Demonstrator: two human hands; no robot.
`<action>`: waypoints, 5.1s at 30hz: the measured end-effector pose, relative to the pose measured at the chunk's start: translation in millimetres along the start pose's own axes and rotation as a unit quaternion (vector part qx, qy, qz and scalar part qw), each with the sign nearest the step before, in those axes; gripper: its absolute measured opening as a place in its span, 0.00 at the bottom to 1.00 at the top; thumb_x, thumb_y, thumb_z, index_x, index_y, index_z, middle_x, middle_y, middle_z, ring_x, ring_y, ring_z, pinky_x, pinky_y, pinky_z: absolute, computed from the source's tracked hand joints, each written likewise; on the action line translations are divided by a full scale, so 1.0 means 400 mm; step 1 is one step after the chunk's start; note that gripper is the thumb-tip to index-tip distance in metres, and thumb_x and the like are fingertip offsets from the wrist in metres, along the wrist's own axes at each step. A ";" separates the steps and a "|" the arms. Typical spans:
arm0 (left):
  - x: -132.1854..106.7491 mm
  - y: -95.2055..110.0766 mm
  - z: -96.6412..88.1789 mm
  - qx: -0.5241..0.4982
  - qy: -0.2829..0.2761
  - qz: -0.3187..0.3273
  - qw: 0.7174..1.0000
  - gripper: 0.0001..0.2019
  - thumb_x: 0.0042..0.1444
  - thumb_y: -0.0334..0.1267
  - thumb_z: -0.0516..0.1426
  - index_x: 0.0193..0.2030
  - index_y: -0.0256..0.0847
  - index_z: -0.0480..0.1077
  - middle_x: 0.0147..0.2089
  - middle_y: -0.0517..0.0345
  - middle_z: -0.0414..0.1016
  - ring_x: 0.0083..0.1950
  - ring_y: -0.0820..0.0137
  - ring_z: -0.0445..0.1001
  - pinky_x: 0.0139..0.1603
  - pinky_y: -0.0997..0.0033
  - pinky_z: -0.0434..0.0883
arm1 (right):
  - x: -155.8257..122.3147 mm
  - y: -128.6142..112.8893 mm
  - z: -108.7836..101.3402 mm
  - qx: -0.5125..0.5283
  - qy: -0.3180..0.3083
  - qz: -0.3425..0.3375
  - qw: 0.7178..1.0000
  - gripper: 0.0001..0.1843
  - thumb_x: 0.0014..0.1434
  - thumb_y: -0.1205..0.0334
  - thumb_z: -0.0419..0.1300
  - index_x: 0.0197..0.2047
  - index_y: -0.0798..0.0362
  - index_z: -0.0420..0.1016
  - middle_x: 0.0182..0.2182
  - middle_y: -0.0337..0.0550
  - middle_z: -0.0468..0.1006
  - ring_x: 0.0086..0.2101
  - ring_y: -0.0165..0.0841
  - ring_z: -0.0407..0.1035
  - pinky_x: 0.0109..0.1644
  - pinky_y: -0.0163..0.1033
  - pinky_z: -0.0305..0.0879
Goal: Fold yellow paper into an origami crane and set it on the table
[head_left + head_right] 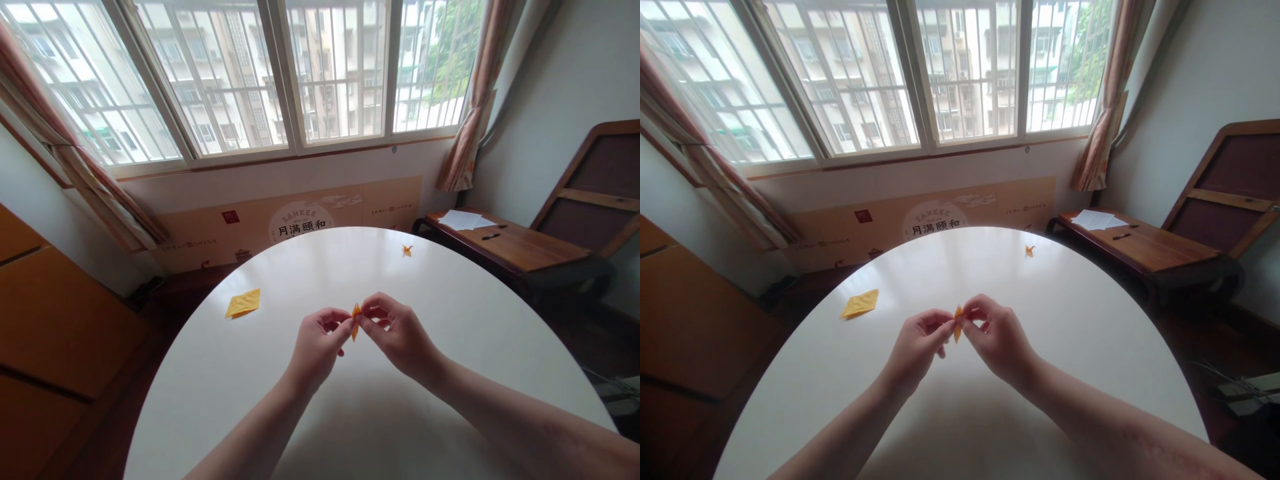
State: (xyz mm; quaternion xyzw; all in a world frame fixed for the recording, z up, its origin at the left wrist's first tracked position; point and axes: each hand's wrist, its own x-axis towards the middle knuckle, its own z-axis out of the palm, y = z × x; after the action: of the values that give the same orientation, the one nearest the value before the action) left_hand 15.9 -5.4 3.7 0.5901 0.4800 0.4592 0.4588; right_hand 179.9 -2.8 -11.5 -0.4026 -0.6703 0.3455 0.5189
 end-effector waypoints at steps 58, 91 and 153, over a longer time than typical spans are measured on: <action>-0.017 0.001 -0.012 0.169 0.027 0.257 0.951 0.04 0.56 0.29 0.60 0.38 0.40 0.75 0.43 0.54 0.74 0.32 0.75 0.74 0.22 0.81 0.71 | 0.018 -0.026 -0.005 0.270 -0.022 0.185 0.945 0.16 0.48 0.53 0.73 0.31 0.53 0.74 0.26 0.38 0.74 0.29 0.31 0.69 0.26 0.33 0.66; -0.007 0.011 -0.033 0.207 0.011 0.283 0.936 0.12 0.58 0.25 0.57 0.42 0.43 0.79 0.42 0.52 0.79 0.36 0.71 0.78 0.28 0.77 0.74 | 0.022 -0.020 -0.025 0.229 -0.057 0.205 0.950 0.16 0.51 0.53 0.70 0.39 0.54 0.81 0.33 0.46 0.80 0.36 0.36 0.72 0.27 0.33 0.67; -0.014 0.020 -0.004 0.009 0.014 0.082 0.996 0.08 0.53 0.39 0.62 0.31 0.35 0.75 0.29 0.54 0.76 0.26 0.73 0.70 0.22 0.76 0.70 | -0.002 -0.015 -0.002 0.041 -0.026 0.011 0.999 0.07 0.60 0.60 0.62 0.34 0.53 0.78 0.29 0.42 0.78 0.27 0.32 0.71 0.25 0.32 0.67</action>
State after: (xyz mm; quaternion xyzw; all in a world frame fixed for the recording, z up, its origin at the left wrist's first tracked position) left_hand 15.0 -11.7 11.3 0.6254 0.4405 0.4990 0.4071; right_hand 179.6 -6.3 -6.4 -0.3787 -0.6647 0.3885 0.5136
